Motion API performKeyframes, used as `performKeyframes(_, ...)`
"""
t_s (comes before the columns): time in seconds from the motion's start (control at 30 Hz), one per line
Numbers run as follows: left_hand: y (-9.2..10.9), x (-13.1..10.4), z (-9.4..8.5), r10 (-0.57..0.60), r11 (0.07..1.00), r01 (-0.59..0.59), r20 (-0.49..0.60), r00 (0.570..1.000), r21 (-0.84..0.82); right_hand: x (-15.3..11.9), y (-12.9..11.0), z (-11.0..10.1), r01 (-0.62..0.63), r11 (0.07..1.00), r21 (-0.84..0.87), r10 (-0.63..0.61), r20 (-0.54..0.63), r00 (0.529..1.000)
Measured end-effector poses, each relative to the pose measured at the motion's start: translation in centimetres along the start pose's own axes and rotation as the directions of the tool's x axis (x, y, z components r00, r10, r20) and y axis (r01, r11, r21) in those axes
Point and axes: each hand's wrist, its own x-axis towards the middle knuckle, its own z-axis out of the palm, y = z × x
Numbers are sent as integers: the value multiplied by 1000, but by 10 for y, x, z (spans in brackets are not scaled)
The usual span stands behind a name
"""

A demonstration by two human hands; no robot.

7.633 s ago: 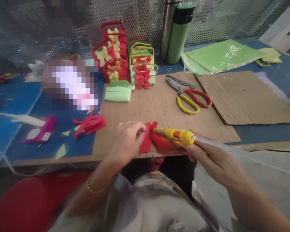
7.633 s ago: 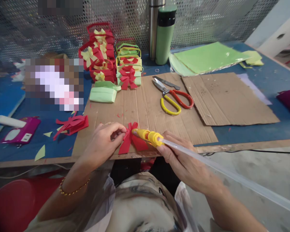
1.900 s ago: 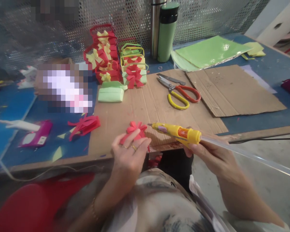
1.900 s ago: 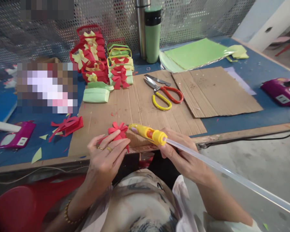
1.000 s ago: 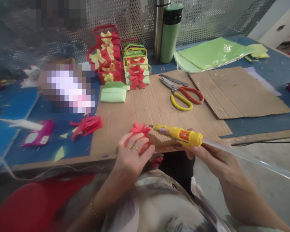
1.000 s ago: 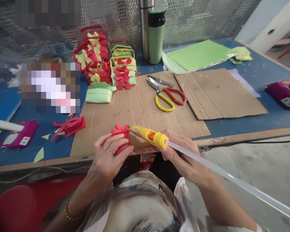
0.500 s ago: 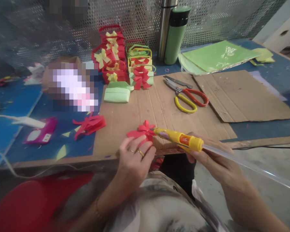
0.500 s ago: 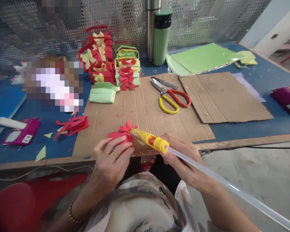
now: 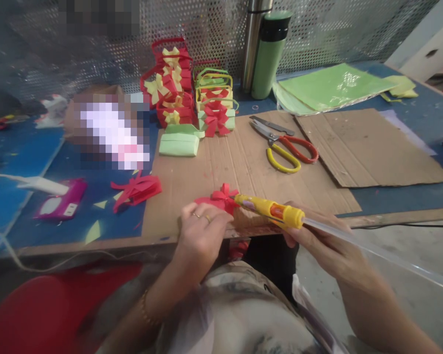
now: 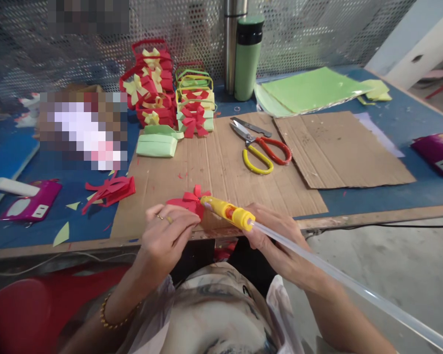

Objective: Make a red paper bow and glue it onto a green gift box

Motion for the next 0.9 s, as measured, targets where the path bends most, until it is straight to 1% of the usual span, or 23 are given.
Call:
performKeyframes(0.17, -9, 6, -5, -6, 999, 10, 80, 997, -48, 3, 0, 0, 21, 1000, -5, -20, 41, 999)
performKeyframes(0.33, -17, 15, -10, -2, 994, 24, 196, 981, -108, 6, 0, 0, 25, 1000, -11, -24, 37, 999)
performKeyframes(0.43, -22, 20, -12, 6, 986, 32, 231, 973, -161, 9, -2, -2, 17, 1000, -14, -16, 45, 999)
performKeyframes(0.5, -25, 22, -13, -44, 984, 84, 246, 968, -156, 12, -3, -3, -2, 1000, -12, 3, 49, 999)
performKeyframes(0.6, -28, 25, -12, -163, 974, 198, 257, 953, -114, 15, -2, -4, -22, 1000, -7, 23, 53, 998)
performKeyframes(0.63, -28, 26, -13, -182, 972, 214, 257, 949, -101, 16, -1, -3, -21, 1000, -9, 22, 53, 998)
performKeyframes(0.7, -29, 28, -13, -174, 977, 199, 261, 950, -71, 16, 0, -3, -18, 1000, -17, 19, 55, 998)
performKeyframes(0.9, -32, 37, -17, -70, 996, 84, 292, 954, -35, 16, 3, -2, -29, 999, -33, 32, 67, 997)
